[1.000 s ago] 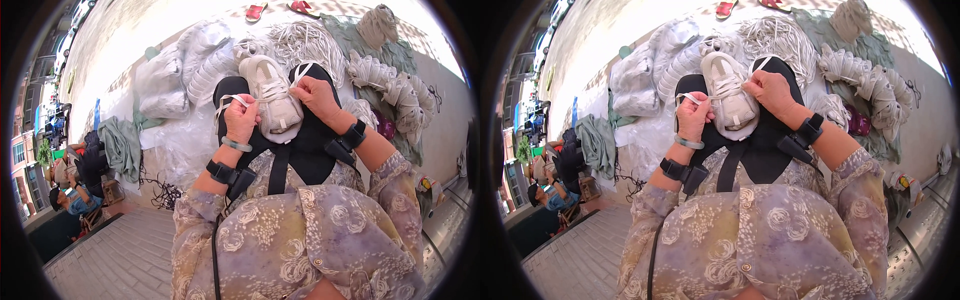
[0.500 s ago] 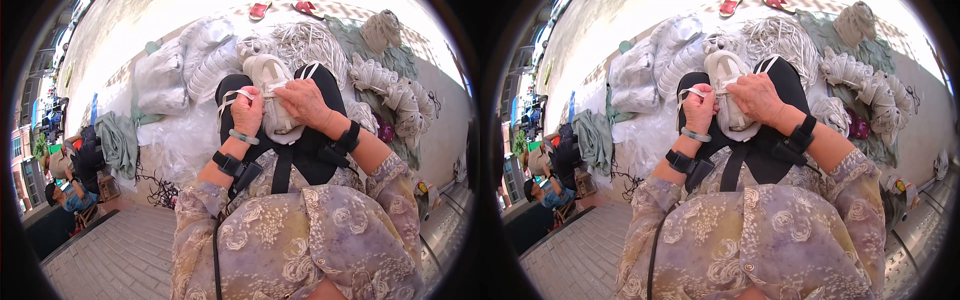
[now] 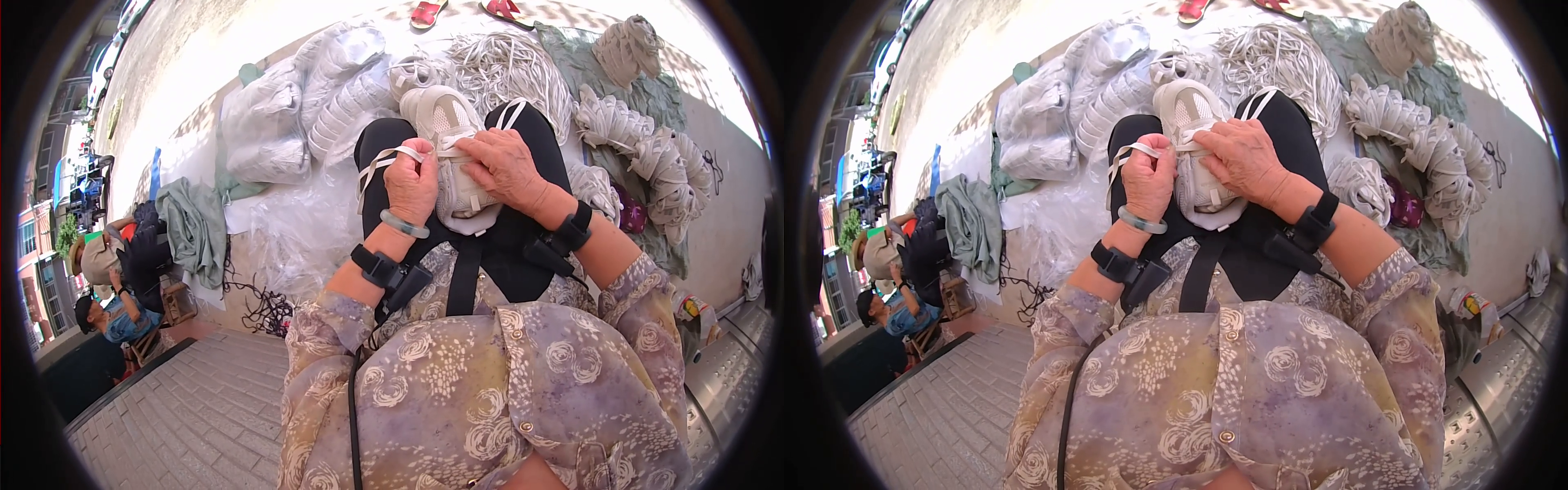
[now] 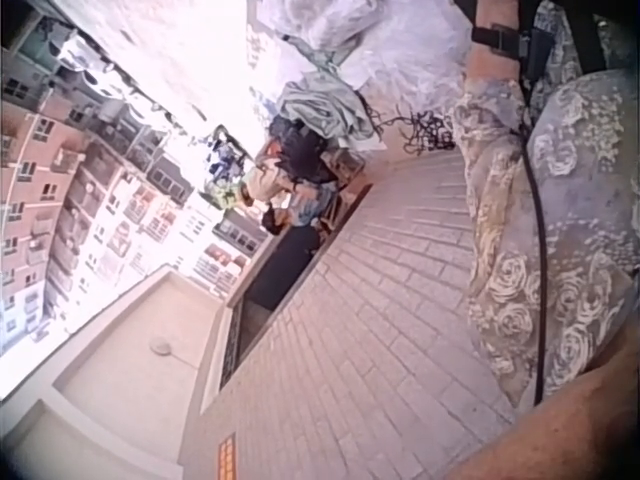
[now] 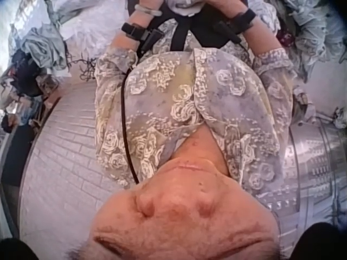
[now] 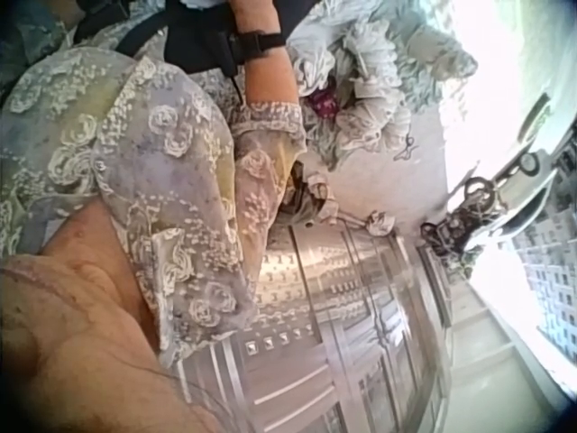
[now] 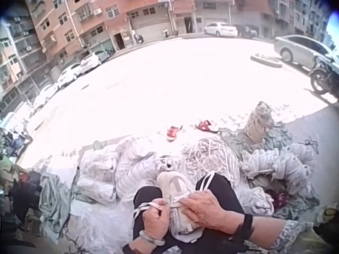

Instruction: Insert laces into a white sneaker and tie them.

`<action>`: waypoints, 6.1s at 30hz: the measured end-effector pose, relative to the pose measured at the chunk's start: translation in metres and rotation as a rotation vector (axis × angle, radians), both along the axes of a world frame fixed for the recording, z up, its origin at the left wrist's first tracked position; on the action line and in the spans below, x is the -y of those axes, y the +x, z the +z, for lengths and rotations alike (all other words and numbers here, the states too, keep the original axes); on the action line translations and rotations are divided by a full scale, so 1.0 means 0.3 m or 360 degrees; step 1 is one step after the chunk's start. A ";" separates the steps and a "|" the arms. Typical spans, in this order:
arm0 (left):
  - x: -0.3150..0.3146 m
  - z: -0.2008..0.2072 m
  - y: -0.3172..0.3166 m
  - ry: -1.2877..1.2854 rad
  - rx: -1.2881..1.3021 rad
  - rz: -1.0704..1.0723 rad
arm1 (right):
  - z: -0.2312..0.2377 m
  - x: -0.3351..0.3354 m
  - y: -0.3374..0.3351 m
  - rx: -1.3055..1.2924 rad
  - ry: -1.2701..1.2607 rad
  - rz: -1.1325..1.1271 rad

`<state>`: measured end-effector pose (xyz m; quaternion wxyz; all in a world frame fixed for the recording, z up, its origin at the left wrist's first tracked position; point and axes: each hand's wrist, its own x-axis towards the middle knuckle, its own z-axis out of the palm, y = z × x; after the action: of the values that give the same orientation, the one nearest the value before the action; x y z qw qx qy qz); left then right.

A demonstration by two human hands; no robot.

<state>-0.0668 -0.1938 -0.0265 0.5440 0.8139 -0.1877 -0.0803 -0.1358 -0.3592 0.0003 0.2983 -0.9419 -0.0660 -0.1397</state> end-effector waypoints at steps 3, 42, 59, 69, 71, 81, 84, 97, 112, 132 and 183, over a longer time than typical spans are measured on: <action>0.014 0.023 -0.004 0.0094 0.0282 -0.0080 | -0.003 -0.001 -0.002 -0.0007 -0.0008 0.0001; -0.027 0.077 -0.008 0.0442 0.0378 -0.0384 | 0.025 -0.048 0.096 -0.0182 -0.0287 0.0150; -0.027 0.052 -0.041 0.0700 0.0682 -0.0446 | 0.121 0.031 -0.035 -0.0250 -0.0572 0.0133; -0.034 0.075 -0.066 0.0689 0.0585 -0.0450 | -0.039 0.881 -0.788 -0.1006 -0.1012 -0.1258; -0.035 0.086 -0.074 0.0600 0.0722 -0.0410 | -0.022 0.821 -0.770 -0.1103 -0.0842 -0.1088; -0.029 0.078 0.040 0.0418 0.0540 -0.0224 | 0.121 0.246 -0.238 -0.0296 -0.0098 -0.0234; -0.021 0.037 0.093 0.0409 0.0589 -0.0230 | 0.078 0.174 -0.150 -0.0050 -0.0059 -0.0113; -0.025 0.108 0.134 -0.0160 -0.0784 -0.0530 | 0.073 0.123 -0.102 -0.0160 0.0185 -0.0054; -0.001 0.095 0.134 -0.0115 -0.1105 -0.0380 | 0.138 0.255 -0.276 -0.0614 0.0692 -0.0240; 0.135 0.140 0.006 0.0715 0.1085 -0.0431 | 0.041 0.050 -0.047 -0.0440 0.0327 -0.0100; -0.204 0.129 0.106 0.0653 0.0783 -0.0436 | -0.054 0.128 -0.005 -0.0580 0.1075 -0.0479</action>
<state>-0.0352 -0.1327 0.0123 0.2918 0.8685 -0.4005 0.0100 -0.1373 -0.3975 -0.0159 0.5738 -0.7994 0.1761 -0.0265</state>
